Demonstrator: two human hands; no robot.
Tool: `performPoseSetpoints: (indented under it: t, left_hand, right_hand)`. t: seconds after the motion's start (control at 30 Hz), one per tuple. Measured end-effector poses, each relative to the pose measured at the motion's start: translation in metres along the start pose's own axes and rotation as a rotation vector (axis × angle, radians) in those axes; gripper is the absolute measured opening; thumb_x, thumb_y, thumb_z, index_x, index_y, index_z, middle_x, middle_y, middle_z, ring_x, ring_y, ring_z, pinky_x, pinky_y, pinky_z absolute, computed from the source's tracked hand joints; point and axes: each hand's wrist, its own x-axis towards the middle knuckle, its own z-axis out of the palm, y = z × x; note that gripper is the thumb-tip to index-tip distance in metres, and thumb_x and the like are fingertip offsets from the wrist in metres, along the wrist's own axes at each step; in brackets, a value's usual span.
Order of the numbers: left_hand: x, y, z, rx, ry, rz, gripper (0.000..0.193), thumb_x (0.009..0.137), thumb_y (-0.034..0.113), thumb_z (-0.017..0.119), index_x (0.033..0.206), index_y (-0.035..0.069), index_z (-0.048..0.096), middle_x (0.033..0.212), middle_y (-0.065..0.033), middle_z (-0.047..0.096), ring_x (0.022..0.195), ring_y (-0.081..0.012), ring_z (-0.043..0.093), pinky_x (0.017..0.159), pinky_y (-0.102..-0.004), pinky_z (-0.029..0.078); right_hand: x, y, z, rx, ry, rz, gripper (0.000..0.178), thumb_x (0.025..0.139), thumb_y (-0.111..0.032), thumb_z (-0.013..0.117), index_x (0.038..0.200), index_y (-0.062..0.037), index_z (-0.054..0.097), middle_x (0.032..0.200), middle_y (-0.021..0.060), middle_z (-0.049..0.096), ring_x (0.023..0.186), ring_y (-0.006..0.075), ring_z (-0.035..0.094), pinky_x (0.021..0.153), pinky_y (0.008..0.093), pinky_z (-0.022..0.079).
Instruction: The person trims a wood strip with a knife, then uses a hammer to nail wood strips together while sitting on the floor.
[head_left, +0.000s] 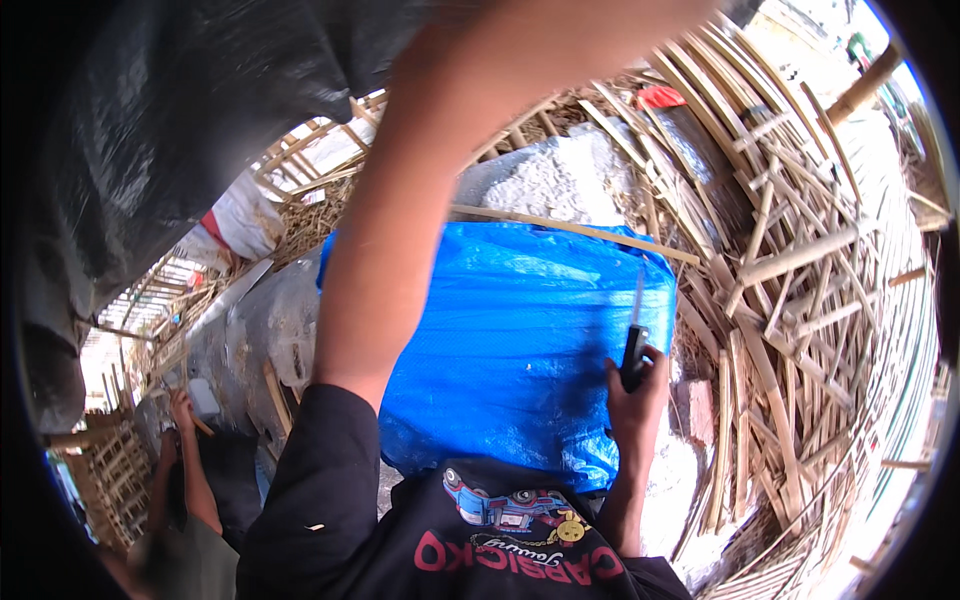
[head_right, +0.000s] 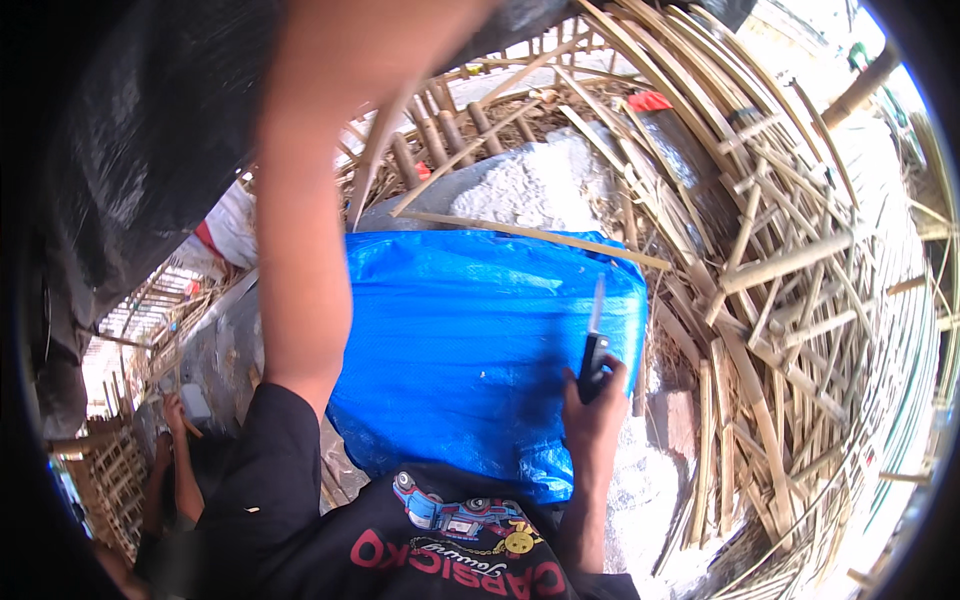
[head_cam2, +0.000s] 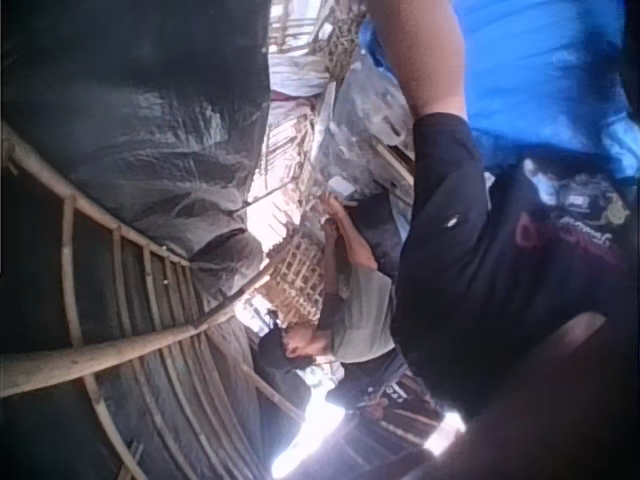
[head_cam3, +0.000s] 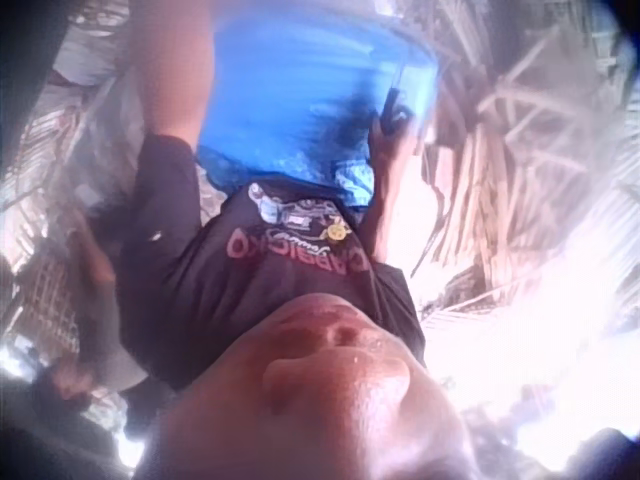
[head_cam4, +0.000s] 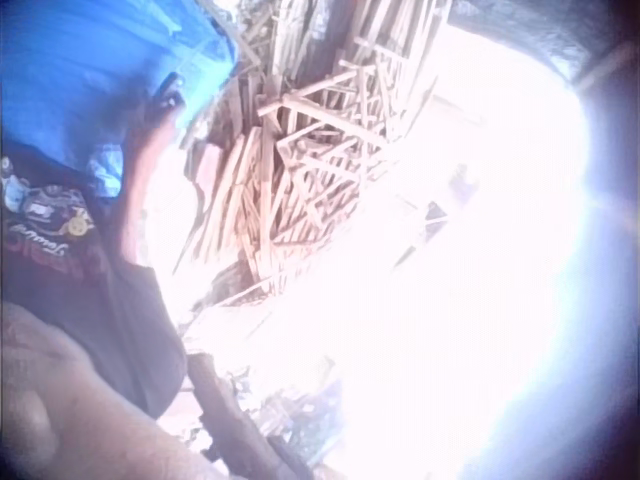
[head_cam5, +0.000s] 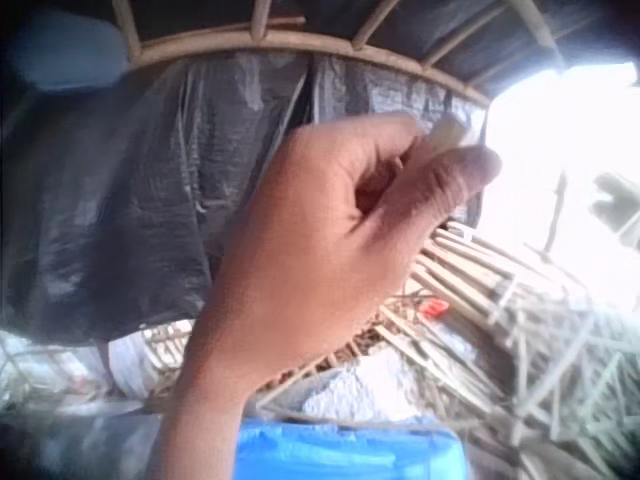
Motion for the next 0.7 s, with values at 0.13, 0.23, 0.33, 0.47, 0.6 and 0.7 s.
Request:
performPoseSetpoints:
  t: [0.13,0.23,0.33,0.47,0.6,0.7]
  left_hand:
    - [-0.018,0.006,-0.014,-0.068,0.166,0.042,0.048,0.101,0.048,0.049,0.071,0.010,0.050,0.054,0.0020,0.041,0.046,-0.0096,0.039,0.044,-0.0281,0.031]
    - [-0.016,0.003,-0.010,-0.236,0.376,0.104,0.045,0.100,0.047,0.051,0.071,0.012,0.049,0.055,0.0030,0.041,0.046,-0.0083,0.038,0.044,-0.0261,0.031]
    - [-0.010,0.001,-0.012,-0.417,0.684,0.184,0.043,0.099,0.046,0.053,0.071,0.013,0.048,0.056,0.0041,0.041,0.047,-0.0069,0.038,0.044,-0.0241,0.031]
    - [0.007,-0.034,0.029,-0.754,0.960,0.114,0.041,0.099,0.045,0.055,0.071,0.016,0.047,0.058,0.0056,0.041,0.047,-0.0051,0.037,0.044,-0.0215,0.030]
    - [0.027,-0.049,0.064,-1.035,1.019,-0.127,0.040,0.098,0.044,0.057,0.070,0.018,0.046,0.059,0.0064,0.041,0.047,-0.0040,0.037,0.043,-0.0203,0.030]
    - [0.031,-0.079,0.042,-1.006,1.049,-0.181,0.046,0.098,0.056,0.050,0.074,0.016,0.051,0.060,0.0049,0.047,0.047,-0.0054,0.041,0.043,-0.0205,0.032]
  right_hand:
    - [-0.014,0.007,0.009,-0.023,-0.094,-0.144,0.043,0.081,-0.012,0.078,0.115,0.0001,0.054,0.083,0.0174,0.067,0.073,0.0287,0.067,0.067,0.0388,0.052]
    - [-0.023,0.013,0.002,-0.080,-0.105,-0.220,0.043,0.079,-0.013,0.080,0.113,-0.0004,0.057,0.097,0.0188,0.065,0.089,0.0325,0.065,0.078,0.0404,0.051]
    - [-0.018,-0.005,-0.007,-0.044,-0.033,-0.353,0.046,0.076,-0.013,0.082,0.114,-0.0014,0.059,0.107,0.0180,0.063,0.101,0.0341,0.062,0.089,0.0403,0.048]
    - [0.018,-0.024,-0.049,-0.019,0.307,-0.423,0.053,0.074,-0.011,0.084,0.119,-0.0021,0.058,0.111,0.0142,0.064,0.103,0.0264,0.062,0.089,0.0368,0.048]
    - [0.063,-0.042,-0.077,-0.132,0.204,-0.426,0.044,0.085,-0.023,0.076,0.121,-0.0049,0.058,0.118,0.0177,0.063,0.108,0.0313,0.062,0.089,0.0398,0.049]
    - [0.090,-0.048,-0.076,-0.080,-0.121,-0.312,0.022,0.096,-0.018,0.063,0.105,0.0013,0.059,0.098,0.0166,0.069,0.093,0.0280,0.068,0.080,0.0386,0.050]
